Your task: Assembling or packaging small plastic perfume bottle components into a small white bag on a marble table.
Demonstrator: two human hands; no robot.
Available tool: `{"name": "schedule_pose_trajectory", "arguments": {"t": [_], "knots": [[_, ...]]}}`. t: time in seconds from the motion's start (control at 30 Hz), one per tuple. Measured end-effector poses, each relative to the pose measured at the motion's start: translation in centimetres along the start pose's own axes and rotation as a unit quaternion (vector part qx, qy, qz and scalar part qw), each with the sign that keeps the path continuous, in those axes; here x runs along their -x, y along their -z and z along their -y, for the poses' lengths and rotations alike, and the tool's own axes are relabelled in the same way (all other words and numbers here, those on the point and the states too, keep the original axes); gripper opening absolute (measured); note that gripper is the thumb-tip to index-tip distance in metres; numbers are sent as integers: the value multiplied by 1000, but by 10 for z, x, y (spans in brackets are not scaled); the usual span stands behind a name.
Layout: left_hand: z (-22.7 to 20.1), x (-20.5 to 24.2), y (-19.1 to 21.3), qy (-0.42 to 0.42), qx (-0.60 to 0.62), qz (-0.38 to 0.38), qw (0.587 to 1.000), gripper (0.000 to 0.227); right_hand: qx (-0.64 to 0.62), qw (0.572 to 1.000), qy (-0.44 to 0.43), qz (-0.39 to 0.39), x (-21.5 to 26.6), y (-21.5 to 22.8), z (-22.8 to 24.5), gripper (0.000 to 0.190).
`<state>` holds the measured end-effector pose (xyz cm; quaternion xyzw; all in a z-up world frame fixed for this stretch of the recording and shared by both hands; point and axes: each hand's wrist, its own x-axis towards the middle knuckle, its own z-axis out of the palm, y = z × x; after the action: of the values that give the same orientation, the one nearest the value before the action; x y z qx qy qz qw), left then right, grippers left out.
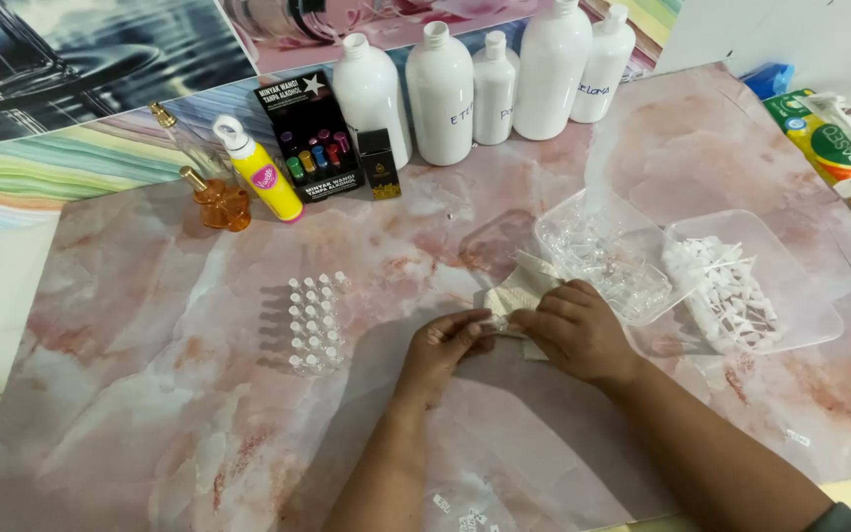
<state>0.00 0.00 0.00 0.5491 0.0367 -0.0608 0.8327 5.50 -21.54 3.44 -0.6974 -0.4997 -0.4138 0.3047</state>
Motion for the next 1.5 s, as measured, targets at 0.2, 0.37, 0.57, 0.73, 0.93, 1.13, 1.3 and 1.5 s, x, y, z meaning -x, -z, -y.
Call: {"name": "schedule_pose_trajectory", "arguments": {"t": [0.2,0.37,0.57,0.73,0.93,1.13,1.3,1.5], "knots": [[8,-5,2,-116,-11,-9,993,33,-308,826,-470,41,-22,13,19,18],[19,-9,11,-117,64,-34,991,33,-364,775,-514,45,-4,1,12,12],[18,-7,11,-89,84,-26,992,32,-160,978,-135,-10,16,-8,2,17],[12,-4,6,-88,61,-12,994,32,6,999,-17,-32,-1,1,10,14],[-14,6,-11,-131,-12,-28,991,35,91,990,-90,56,-2,6,13,6],[6,-5,4,-139,-32,-35,989,32,-215,875,-428,68,-15,6,21,14],[19,-8,9,-85,-18,-10,996,26,-296,836,-462,-4,-12,-4,23,13],[10,-6,4,-105,-30,3,994,20,-110,967,-229,24,-2,-5,8,11]]}}
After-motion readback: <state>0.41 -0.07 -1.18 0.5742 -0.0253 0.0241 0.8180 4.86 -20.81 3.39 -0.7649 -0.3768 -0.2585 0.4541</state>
